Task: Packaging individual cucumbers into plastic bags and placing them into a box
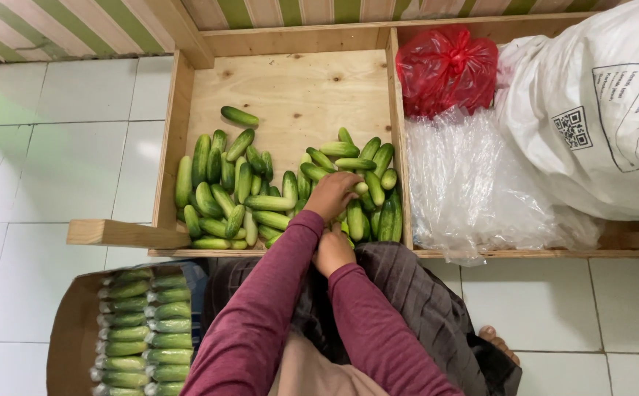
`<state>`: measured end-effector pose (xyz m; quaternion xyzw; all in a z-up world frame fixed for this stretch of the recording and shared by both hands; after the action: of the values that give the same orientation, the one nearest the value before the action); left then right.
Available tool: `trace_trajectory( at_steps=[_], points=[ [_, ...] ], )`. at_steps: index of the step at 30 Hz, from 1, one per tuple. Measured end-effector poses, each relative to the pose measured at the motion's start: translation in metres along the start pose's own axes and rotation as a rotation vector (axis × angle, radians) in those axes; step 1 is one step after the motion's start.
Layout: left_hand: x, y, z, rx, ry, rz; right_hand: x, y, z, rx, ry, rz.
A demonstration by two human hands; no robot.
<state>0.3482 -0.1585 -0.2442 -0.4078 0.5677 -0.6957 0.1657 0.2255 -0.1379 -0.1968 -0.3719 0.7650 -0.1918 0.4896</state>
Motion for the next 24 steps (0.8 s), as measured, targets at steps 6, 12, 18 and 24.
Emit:
trace_trajectory(
  at_steps=[6,12,18,24],
  points=[
    [-0.027,-0.049,-0.063,0.349,-0.259,-0.934,0.022,0.015,0.011,0.068,-0.036,-0.006],
    [-0.087,-0.015,-0.153,0.586,-0.586,-1.658,-0.003,-0.015,-0.012,0.232,-0.142,0.204],
    [-0.09,0.022,-0.214,0.611,-0.773,-1.622,-0.029,-0.04,-0.044,0.495,-0.459,0.568],
    [-0.12,0.056,-0.215,0.509,-0.744,-1.131,-0.097,-0.007,-0.095,0.348,-0.871,0.575]
  ],
)
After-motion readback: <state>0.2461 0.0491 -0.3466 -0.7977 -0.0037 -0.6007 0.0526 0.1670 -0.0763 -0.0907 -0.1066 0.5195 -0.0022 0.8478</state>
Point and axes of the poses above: each hand's wrist, its own z-axis towards the middle knuckle, its own y-axis out of the palm, x = y × z, the point moved 9 cm from there along z, towards the middle knuckle, and after that the axes turned 5 degrees about z, right-handed, at the moved point
